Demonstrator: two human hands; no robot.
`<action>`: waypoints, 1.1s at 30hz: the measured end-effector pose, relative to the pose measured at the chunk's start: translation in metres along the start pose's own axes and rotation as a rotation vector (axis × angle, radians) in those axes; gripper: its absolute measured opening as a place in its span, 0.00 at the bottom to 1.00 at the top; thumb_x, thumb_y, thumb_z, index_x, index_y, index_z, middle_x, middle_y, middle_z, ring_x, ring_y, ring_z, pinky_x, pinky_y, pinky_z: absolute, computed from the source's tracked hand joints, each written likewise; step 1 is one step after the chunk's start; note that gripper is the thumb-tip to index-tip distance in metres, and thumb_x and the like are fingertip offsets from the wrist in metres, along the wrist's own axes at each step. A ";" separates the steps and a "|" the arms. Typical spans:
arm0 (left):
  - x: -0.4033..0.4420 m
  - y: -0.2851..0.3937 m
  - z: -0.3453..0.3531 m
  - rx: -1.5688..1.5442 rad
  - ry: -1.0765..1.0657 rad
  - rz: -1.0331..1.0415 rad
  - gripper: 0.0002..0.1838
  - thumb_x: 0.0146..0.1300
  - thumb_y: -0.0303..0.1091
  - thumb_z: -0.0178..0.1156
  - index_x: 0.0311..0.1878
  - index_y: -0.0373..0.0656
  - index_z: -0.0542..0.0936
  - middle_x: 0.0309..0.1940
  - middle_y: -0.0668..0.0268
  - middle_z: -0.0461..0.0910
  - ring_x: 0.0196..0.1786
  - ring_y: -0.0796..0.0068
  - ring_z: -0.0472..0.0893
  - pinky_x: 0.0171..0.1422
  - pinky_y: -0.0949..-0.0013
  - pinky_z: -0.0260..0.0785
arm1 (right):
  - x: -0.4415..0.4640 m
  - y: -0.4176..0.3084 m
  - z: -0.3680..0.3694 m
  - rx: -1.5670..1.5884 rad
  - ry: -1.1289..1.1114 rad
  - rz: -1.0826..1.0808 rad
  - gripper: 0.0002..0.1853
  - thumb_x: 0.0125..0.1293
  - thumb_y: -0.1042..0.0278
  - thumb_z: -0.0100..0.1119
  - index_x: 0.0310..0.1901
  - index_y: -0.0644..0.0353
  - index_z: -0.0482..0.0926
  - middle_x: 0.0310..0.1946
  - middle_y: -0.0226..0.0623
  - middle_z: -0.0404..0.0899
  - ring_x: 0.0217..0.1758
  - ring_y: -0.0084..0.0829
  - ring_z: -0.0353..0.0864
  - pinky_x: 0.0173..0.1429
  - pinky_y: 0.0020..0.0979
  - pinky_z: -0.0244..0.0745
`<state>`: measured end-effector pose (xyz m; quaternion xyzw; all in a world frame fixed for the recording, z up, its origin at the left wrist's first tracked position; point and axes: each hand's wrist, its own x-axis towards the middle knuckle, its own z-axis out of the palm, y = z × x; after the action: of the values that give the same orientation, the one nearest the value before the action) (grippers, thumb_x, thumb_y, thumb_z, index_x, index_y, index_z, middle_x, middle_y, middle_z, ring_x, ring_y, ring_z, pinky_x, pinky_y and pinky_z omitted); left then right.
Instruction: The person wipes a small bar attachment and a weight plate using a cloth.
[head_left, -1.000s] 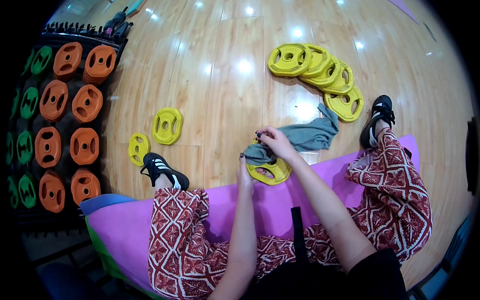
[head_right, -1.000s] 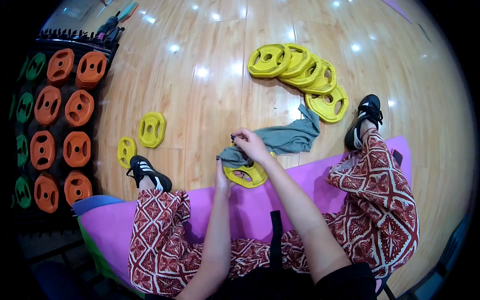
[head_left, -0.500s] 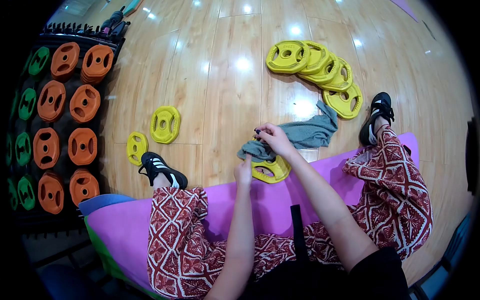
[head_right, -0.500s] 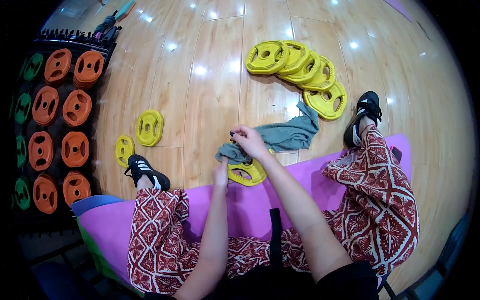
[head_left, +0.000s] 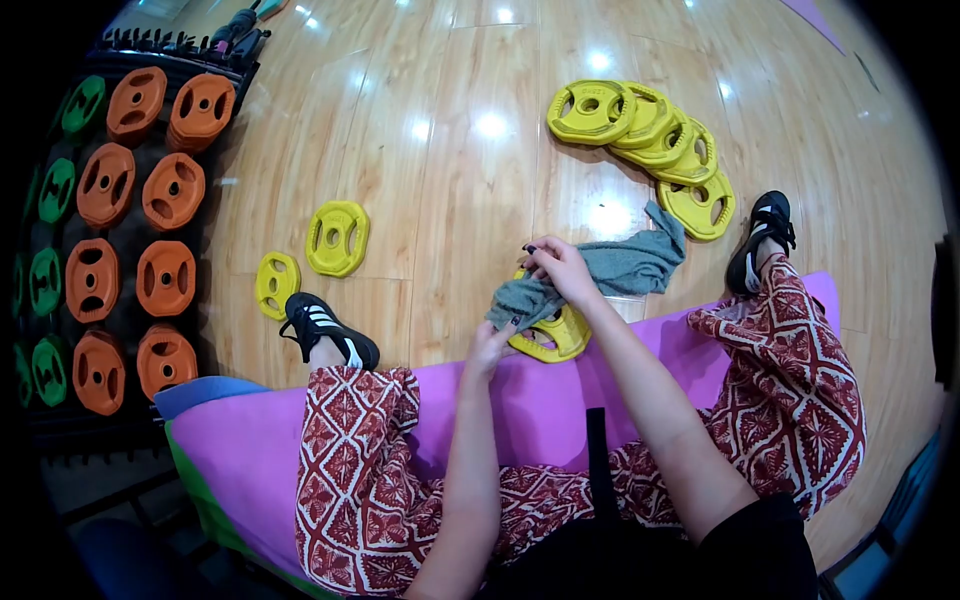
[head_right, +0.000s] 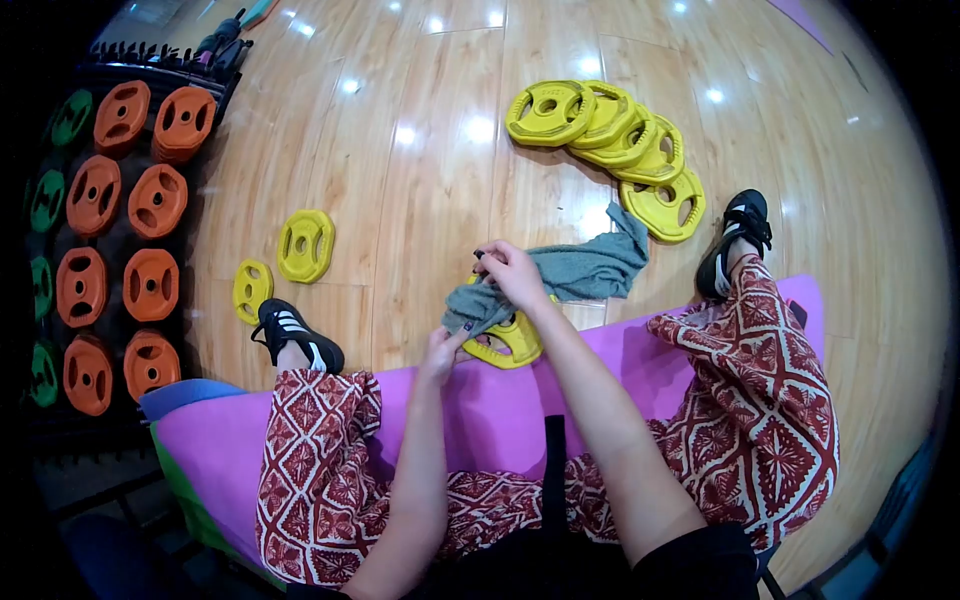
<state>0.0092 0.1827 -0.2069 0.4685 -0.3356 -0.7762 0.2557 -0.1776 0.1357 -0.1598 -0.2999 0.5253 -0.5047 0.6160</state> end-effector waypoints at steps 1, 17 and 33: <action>0.004 -0.007 -0.001 -0.003 0.003 0.001 0.13 0.61 0.34 0.50 0.45 0.36 0.70 0.33 0.61 0.77 0.34 0.71 0.79 0.38 0.66 0.75 | 0.000 0.001 0.000 -0.002 -0.003 0.002 0.09 0.58 0.71 0.50 0.38 0.66 0.72 0.27 0.35 0.76 0.28 0.20 0.74 0.31 0.20 0.70; 0.015 0.001 0.005 0.395 0.379 -0.158 0.18 0.61 0.44 0.49 0.37 0.36 0.73 0.28 0.63 0.77 0.33 0.75 0.77 0.37 0.73 0.69 | 0.001 0.017 0.003 -0.154 0.082 -0.122 0.08 0.54 0.73 0.51 0.35 0.65 0.74 0.24 0.32 0.77 0.25 0.18 0.74 0.31 0.19 0.69; 0.010 -0.006 0.014 0.369 0.442 0.045 0.12 0.57 0.38 0.55 0.35 0.36 0.74 0.28 0.65 0.76 0.30 0.76 0.77 0.32 0.74 0.70 | 0.001 0.021 0.001 -0.161 0.091 -0.165 0.08 0.54 0.73 0.50 0.35 0.65 0.75 0.22 0.31 0.76 0.23 0.17 0.73 0.30 0.19 0.68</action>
<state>-0.0084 0.1836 -0.2119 0.6575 -0.4176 -0.5751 0.2501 -0.1700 0.1415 -0.1791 -0.3674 0.5653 -0.5227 0.5218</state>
